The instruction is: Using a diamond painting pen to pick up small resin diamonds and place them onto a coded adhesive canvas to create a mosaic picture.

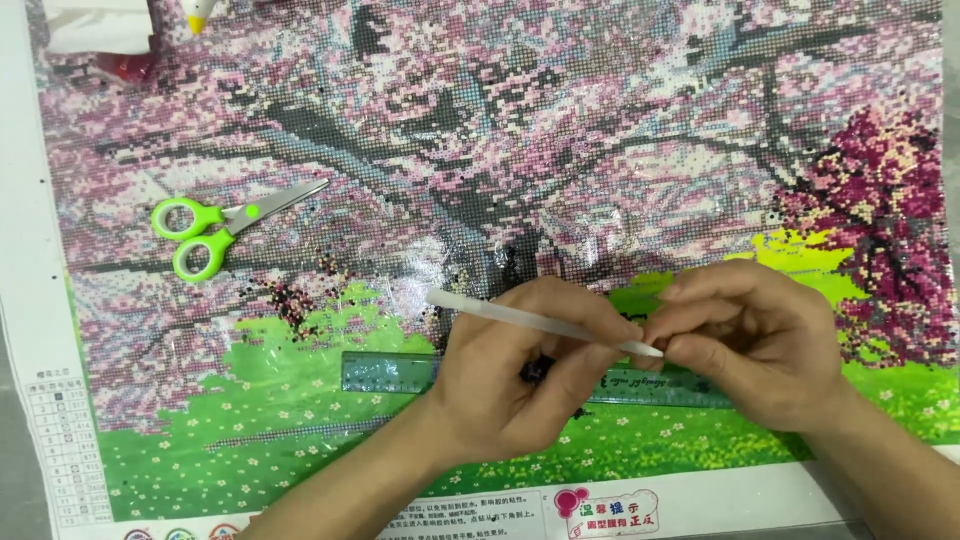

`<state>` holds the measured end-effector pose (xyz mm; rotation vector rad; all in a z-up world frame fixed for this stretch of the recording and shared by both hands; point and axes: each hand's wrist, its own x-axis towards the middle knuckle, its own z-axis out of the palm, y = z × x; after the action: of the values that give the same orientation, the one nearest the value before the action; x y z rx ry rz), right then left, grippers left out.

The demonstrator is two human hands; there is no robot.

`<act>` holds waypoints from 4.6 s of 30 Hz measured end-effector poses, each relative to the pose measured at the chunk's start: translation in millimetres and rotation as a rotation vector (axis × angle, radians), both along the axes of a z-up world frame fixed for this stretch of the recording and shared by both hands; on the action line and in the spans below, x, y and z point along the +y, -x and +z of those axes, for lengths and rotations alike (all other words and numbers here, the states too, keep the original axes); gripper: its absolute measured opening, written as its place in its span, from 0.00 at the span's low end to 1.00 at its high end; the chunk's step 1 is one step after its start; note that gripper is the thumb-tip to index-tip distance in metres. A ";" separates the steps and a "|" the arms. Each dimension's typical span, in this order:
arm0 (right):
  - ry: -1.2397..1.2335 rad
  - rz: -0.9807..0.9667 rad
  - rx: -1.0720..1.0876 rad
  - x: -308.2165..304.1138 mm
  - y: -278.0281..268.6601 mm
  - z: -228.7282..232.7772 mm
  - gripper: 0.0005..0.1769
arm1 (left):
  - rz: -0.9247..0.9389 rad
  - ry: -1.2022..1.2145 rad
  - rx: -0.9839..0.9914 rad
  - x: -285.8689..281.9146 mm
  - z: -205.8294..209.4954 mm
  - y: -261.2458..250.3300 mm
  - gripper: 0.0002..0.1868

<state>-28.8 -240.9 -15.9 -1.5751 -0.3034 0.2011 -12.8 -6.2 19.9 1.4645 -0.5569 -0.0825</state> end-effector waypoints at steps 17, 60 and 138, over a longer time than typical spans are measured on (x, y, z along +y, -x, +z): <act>-0.089 0.040 0.020 2.3 -2.1 -1.8 0.17 | 0.035 -0.047 -0.058 -1.0 -8.4 1.0 0.06; 0.001 0.005 0.034 -2.5 -1.7 -6.3 0.18 | -0.045 -0.025 -0.032 -1.1 -13.5 1.4 0.06; -0.032 0.010 0.095 -18.1 1.5 -17.4 0.18 | 0.191 -0.059 -0.078 167.9 35.9 35.8 0.05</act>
<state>-30.3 -259.1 -33.3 -1.5274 -0.2396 0.2771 -48.6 161.7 55.8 1.5766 -0.4789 0.1098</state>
